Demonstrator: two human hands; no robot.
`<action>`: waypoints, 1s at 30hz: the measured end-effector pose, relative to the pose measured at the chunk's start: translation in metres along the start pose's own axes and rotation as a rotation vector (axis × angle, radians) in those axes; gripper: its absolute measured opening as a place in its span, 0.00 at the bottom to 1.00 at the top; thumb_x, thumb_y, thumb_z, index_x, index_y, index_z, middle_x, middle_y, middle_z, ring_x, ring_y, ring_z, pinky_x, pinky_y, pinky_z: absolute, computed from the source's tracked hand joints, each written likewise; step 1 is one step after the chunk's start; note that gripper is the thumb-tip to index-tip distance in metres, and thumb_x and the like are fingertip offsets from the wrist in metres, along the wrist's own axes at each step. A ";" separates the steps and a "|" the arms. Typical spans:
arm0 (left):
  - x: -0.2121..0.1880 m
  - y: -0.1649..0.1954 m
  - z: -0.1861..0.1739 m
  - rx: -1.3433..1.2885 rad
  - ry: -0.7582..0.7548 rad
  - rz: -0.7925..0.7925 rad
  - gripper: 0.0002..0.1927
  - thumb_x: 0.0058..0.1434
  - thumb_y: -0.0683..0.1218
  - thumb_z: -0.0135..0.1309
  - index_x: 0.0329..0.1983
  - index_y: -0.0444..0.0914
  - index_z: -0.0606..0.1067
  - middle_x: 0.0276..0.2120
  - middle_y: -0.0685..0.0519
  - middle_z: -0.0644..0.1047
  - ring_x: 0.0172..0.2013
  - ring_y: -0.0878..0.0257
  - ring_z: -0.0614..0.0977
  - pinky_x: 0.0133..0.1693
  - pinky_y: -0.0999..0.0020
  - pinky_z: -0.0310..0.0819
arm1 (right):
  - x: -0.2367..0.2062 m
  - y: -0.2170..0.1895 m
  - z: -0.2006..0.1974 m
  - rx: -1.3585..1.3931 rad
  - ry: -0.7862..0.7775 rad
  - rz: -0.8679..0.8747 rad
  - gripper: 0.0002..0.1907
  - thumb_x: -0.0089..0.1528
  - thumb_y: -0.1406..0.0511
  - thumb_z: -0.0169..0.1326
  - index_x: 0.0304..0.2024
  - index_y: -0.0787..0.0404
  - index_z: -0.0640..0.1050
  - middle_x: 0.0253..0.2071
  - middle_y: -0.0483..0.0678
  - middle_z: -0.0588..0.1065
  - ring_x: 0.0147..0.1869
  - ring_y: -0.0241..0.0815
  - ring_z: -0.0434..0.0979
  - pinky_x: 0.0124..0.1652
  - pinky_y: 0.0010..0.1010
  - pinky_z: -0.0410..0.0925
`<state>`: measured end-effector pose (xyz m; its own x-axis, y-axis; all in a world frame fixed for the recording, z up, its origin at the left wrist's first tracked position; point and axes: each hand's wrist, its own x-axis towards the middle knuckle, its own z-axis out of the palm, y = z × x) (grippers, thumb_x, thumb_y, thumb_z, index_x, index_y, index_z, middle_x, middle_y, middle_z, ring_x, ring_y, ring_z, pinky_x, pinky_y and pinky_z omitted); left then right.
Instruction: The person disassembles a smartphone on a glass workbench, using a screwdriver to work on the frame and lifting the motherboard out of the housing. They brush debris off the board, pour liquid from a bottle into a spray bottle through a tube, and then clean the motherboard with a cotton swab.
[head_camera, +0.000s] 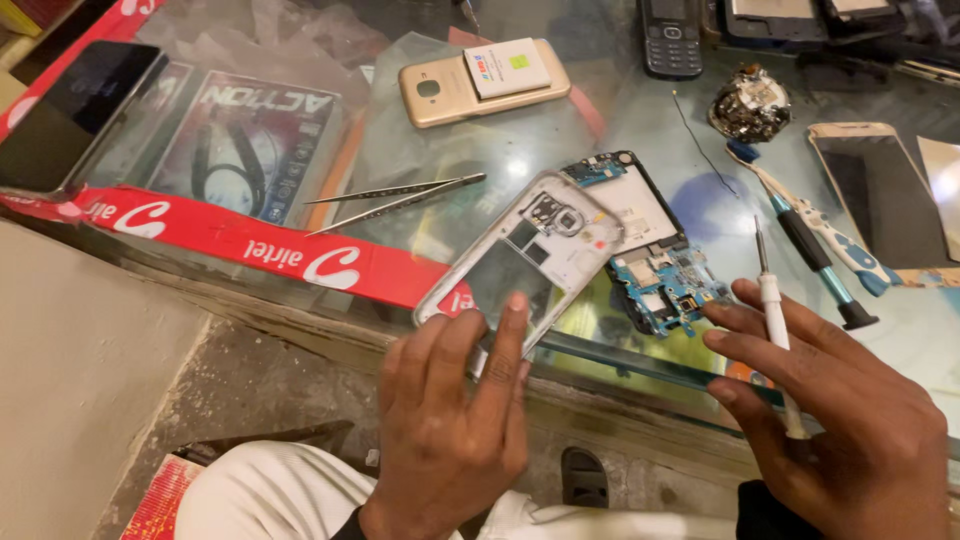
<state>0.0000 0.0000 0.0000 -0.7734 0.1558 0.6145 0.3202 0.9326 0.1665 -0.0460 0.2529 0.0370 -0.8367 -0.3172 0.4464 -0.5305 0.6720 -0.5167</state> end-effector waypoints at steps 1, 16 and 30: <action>0.001 -0.004 0.000 -0.068 -0.005 -0.001 0.27 0.63 0.46 0.60 0.67 0.38 0.74 0.54 0.45 0.72 0.55 0.47 0.74 0.59 0.49 0.66 | 0.002 0.002 0.002 -0.021 -0.023 -0.023 0.20 0.52 0.74 0.62 0.48 0.64 0.80 0.50 0.57 0.80 0.64 0.54 0.79 0.58 0.40 0.72; -0.002 -0.073 0.020 -0.512 0.147 -0.073 0.21 0.54 0.51 0.70 0.50 0.44 0.81 0.55 0.48 0.77 0.63 0.45 0.76 0.64 0.46 0.66 | 0.008 0.028 0.033 -0.051 -0.068 -0.043 0.16 0.54 0.72 0.61 0.44 0.63 0.78 0.48 0.58 0.80 0.62 0.56 0.80 0.59 0.45 0.72; -0.009 -0.067 0.029 -0.229 0.240 0.019 0.20 0.57 0.53 0.72 0.49 0.43 0.80 0.53 0.48 0.78 0.57 0.44 0.76 0.62 0.42 0.67 | -0.008 0.062 0.053 -0.007 -0.046 -0.030 0.16 0.54 0.70 0.61 0.46 0.60 0.77 0.50 0.56 0.80 0.65 0.55 0.79 0.64 0.46 0.70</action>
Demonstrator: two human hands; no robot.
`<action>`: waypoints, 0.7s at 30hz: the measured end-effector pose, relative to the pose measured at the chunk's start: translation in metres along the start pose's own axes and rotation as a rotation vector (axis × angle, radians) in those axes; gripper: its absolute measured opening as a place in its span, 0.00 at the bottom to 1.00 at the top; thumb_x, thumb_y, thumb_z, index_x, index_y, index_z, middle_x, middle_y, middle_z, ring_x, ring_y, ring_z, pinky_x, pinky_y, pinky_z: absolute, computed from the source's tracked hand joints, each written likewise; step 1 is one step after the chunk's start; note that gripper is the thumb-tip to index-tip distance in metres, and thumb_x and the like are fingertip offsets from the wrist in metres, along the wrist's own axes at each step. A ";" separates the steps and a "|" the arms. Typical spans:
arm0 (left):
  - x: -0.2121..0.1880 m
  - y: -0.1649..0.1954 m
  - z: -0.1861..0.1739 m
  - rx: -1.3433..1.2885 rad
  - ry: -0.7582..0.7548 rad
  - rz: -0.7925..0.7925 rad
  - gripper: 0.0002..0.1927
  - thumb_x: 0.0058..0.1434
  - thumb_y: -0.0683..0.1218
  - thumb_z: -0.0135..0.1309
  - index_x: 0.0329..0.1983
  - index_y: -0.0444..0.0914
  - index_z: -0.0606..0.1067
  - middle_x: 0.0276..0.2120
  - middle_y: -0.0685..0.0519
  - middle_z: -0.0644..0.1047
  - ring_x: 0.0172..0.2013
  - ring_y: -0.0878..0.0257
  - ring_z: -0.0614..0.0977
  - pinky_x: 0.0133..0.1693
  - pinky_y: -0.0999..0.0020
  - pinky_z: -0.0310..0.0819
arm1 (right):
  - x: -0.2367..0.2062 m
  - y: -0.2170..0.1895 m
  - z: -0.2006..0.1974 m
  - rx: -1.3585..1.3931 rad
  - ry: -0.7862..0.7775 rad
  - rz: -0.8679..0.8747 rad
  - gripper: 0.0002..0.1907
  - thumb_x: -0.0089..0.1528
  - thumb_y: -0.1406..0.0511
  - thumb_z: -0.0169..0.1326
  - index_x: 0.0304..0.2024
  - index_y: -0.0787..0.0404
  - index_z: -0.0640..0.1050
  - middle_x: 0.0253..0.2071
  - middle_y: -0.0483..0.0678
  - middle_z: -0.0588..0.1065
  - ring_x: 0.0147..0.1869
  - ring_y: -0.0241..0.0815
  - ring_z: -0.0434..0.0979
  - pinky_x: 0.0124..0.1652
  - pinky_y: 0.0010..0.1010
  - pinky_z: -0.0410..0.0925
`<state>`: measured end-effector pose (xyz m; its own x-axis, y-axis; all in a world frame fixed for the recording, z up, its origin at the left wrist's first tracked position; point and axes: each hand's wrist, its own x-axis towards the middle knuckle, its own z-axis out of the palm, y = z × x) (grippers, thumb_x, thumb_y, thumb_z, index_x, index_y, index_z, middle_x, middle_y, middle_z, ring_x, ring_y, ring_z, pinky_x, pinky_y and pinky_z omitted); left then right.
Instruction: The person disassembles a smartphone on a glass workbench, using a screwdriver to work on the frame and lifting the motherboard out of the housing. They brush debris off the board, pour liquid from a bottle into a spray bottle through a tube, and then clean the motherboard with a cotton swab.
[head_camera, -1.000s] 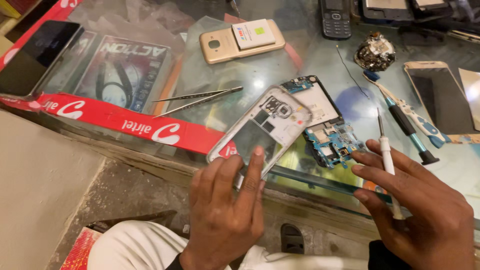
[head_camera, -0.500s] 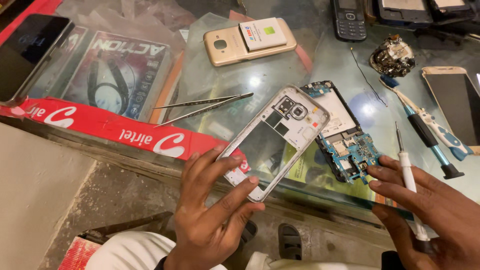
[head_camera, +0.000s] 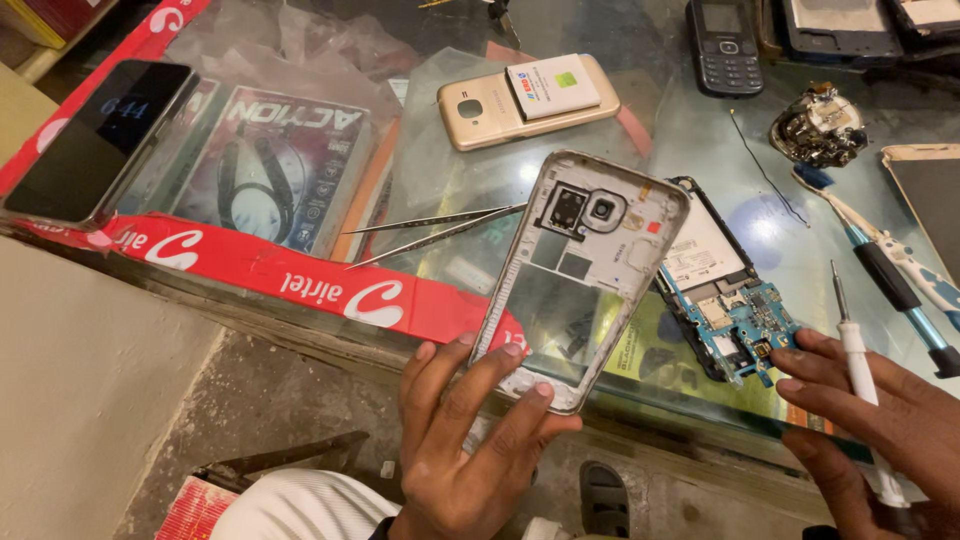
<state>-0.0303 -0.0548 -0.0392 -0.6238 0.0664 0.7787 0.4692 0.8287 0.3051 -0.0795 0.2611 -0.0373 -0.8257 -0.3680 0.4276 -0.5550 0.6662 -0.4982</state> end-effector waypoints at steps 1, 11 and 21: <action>0.002 0.001 0.000 0.036 0.001 0.018 0.20 0.58 0.54 0.71 0.49 0.43 0.79 0.53 0.48 0.78 0.56 0.44 0.76 0.61 0.42 0.68 | 0.000 0.001 0.000 0.001 -0.004 -0.006 0.17 0.54 0.70 0.61 0.46 0.60 0.77 0.50 0.56 0.80 0.65 0.56 0.78 0.64 0.47 0.70; 0.003 0.008 0.005 0.139 -0.032 -0.001 0.22 0.62 0.54 0.69 0.55 0.42 0.79 0.51 0.50 0.77 0.55 0.46 0.76 0.60 0.43 0.68 | -0.001 0.003 0.003 -0.007 0.014 -0.004 0.13 0.57 0.68 0.60 0.45 0.60 0.77 0.50 0.57 0.80 0.67 0.57 0.78 0.67 0.47 0.70; -0.005 0.005 0.006 0.120 -0.035 0.002 0.22 0.62 0.50 0.68 0.58 0.44 0.79 0.52 0.51 0.77 0.55 0.46 0.75 0.62 0.44 0.66 | 0.005 -0.007 -0.005 -0.023 -0.023 0.005 0.16 0.53 0.69 0.61 0.44 0.62 0.77 0.49 0.58 0.80 0.65 0.58 0.78 0.64 0.48 0.70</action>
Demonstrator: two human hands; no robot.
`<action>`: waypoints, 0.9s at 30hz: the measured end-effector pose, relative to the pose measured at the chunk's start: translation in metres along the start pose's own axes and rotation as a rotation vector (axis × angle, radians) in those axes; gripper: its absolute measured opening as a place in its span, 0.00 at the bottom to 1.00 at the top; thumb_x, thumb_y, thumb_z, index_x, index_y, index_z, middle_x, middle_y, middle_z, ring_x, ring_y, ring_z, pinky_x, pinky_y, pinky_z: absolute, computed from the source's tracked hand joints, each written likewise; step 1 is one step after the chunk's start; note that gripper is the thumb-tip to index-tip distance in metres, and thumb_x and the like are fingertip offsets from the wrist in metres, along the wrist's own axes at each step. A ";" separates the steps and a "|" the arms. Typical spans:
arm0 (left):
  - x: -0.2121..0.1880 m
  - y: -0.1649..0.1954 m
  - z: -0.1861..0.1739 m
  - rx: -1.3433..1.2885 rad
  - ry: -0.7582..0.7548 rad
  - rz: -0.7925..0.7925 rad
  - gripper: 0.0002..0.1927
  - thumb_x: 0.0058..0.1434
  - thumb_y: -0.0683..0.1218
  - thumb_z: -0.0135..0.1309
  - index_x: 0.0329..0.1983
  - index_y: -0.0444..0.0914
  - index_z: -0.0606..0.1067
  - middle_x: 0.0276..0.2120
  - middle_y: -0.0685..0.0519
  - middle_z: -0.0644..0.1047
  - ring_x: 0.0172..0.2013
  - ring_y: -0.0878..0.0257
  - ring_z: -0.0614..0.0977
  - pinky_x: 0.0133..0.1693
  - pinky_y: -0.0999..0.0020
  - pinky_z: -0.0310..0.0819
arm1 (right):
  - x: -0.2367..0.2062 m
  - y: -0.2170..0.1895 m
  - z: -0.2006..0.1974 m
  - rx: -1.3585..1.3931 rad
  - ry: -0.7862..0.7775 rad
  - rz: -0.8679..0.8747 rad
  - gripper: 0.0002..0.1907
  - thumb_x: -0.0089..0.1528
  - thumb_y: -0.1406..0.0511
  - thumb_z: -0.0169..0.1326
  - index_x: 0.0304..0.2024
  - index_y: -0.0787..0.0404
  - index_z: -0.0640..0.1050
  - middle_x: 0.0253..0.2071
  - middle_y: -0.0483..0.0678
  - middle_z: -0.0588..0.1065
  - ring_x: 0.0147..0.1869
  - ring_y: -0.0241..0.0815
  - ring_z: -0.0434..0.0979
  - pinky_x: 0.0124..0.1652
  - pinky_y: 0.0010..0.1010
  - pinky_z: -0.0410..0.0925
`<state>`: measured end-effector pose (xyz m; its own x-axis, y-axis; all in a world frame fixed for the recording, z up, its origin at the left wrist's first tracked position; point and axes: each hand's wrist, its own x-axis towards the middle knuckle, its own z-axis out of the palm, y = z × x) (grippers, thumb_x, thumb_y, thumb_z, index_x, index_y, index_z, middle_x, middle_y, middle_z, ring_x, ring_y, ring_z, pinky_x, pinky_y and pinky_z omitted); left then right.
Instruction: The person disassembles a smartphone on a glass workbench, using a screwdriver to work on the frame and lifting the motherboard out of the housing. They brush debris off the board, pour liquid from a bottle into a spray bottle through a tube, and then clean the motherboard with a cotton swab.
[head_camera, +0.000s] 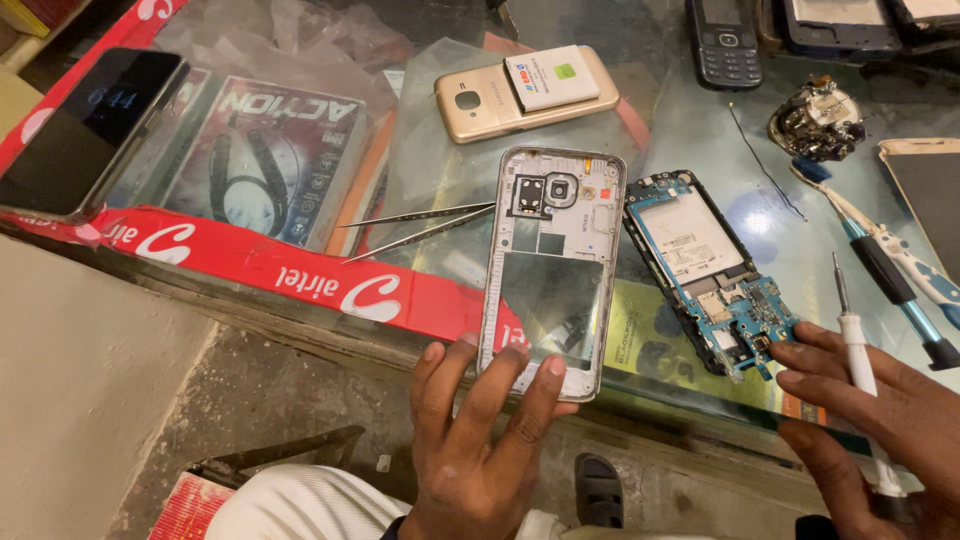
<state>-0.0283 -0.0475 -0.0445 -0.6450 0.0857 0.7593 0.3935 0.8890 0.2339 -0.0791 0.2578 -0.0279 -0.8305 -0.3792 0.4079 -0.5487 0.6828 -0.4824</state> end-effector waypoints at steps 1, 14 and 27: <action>0.001 0.000 0.000 -0.006 0.002 -0.005 0.22 0.62 0.49 0.68 0.58 0.44 0.78 0.52 0.51 0.77 0.55 0.46 0.75 0.62 0.44 0.66 | 0.001 -0.002 0.000 -0.008 0.001 0.008 0.17 0.53 0.69 0.61 0.44 0.62 0.78 0.49 0.58 0.80 0.65 0.58 0.78 0.64 0.48 0.70; 0.000 0.001 0.005 -0.003 -0.023 0.007 0.21 0.63 0.49 0.67 0.59 0.42 0.78 0.52 0.49 0.76 0.56 0.45 0.74 0.63 0.41 0.65 | 0.011 -0.027 -0.011 -0.059 0.023 0.058 0.15 0.53 0.71 0.62 0.44 0.63 0.78 0.48 0.56 0.80 0.64 0.55 0.79 0.62 0.47 0.70; 0.018 0.005 -0.001 -0.062 -0.056 -0.055 0.22 0.56 0.47 0.70 0.54 0.42 0.81 0.50 0.51 0.77 0.54 0.47 0.74 0.61 0.44 0.66 | 0.011 -0.023 -0.014 -0.033 0.002 0.029 0.18 0.51 0.72 0.63 0.44 0.63 0.77 0.48 0.58 0.80 0.64 0.58 0.78 0.61 0.48 0.71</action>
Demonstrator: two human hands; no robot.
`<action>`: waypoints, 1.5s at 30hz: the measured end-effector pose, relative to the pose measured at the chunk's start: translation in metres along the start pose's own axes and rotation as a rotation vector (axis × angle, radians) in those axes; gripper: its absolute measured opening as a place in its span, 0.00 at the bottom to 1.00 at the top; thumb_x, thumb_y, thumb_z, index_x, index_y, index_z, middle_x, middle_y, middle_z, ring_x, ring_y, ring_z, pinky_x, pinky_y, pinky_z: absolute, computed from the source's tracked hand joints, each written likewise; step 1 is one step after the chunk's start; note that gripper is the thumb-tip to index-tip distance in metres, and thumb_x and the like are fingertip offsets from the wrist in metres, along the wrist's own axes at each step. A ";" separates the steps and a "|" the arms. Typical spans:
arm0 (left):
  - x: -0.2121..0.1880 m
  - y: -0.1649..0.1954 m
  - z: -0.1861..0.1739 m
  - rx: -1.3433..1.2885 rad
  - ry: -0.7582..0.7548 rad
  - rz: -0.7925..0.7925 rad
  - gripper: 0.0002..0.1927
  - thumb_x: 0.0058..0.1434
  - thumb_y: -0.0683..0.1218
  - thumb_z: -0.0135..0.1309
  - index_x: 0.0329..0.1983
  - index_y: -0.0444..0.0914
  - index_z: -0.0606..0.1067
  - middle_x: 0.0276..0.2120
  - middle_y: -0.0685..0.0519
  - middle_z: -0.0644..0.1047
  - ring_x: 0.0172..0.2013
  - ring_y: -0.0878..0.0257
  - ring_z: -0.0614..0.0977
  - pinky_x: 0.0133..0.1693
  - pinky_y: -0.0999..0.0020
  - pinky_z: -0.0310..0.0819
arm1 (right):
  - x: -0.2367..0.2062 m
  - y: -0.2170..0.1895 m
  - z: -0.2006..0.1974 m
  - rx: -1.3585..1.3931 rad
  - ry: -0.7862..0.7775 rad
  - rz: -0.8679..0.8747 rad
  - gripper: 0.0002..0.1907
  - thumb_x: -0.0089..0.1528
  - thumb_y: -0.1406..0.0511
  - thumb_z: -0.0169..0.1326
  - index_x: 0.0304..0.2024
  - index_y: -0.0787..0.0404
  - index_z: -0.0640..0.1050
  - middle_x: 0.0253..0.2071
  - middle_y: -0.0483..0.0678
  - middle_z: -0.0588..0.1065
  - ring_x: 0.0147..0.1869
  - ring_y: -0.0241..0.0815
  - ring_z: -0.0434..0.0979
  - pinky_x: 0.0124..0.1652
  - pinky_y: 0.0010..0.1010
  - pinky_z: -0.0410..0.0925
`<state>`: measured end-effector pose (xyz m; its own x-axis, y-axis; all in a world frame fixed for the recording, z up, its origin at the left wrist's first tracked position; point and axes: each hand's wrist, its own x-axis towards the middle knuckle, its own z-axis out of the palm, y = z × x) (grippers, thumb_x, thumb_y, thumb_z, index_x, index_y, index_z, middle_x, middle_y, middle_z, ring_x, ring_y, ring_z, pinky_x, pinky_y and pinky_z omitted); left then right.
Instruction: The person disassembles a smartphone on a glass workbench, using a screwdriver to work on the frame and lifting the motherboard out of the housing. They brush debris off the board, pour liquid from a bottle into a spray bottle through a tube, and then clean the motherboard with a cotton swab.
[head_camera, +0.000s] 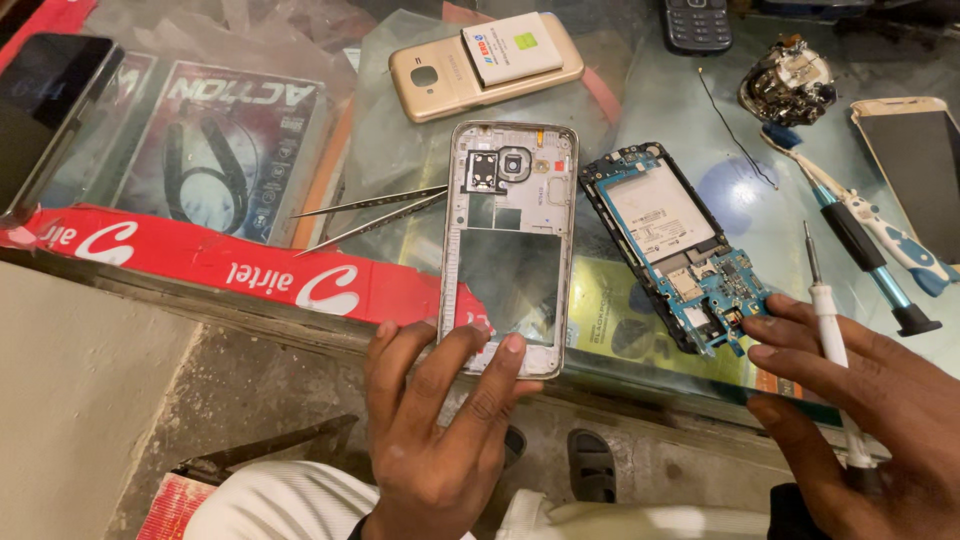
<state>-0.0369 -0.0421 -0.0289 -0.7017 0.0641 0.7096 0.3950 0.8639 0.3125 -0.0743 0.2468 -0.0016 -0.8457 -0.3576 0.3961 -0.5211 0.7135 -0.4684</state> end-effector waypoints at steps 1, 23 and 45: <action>0.003 -0.001 -0.001 -0.017 -0.006 -0.018 0.22 0.55 0.46 0.70 0.53 0.42 0.81 0.49 0.51 0.76 0.53 0.48 0.75 0.60 0.45 0.67 | 0.000 0.000 0.000 -0.002 -0.003 0.001 0.19 0.51 0.72 0.63 0.44 0.63 0.77 0.48 0.58 0.80 0.64 0.58 0.78 0.61 0.48 0.71; 0.070 -0.021 -0.025 0.219 -0.021 -0.137 0.17 0.59 0.44 0.68 0.51 0.40 0.83 0.53 0.46 0.76 0.55 0.46 0.73 0.56 0.52 0.67 | 0.003 -0.021 -0.025 0.063 0.080 0.003 0.18 0.50 0.74 0.63 0.43 0.61 0.81 0.48 0.52 0.82 0.58 0.48 0.83 0.55 0.35 0.75; 0.052 0.069 0.026 -0.313 -0.150 0.226 0.18 0.60 0.38 0.60 0.53 0.28 0.77 0.52 0.42 0.77 0.56 0.45 0.81 0.58 0.54 0.80 | -0.004 -0.018 -0.022 0.106 0.217 0.153 0.16 0.52 0.71 0.65 0.43 0.60 0.79 0.47 0.50 0.82 0.51 0.43 0.85 0.48 0.28 0.73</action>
<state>-0.0621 0.0338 0.0130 -0.6460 0.3273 0.6896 0.6943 0.6273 0.3527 -0.0588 0.2487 0.0230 -0.8770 -0.1052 0.4689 -0.4080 0.6785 -0.6109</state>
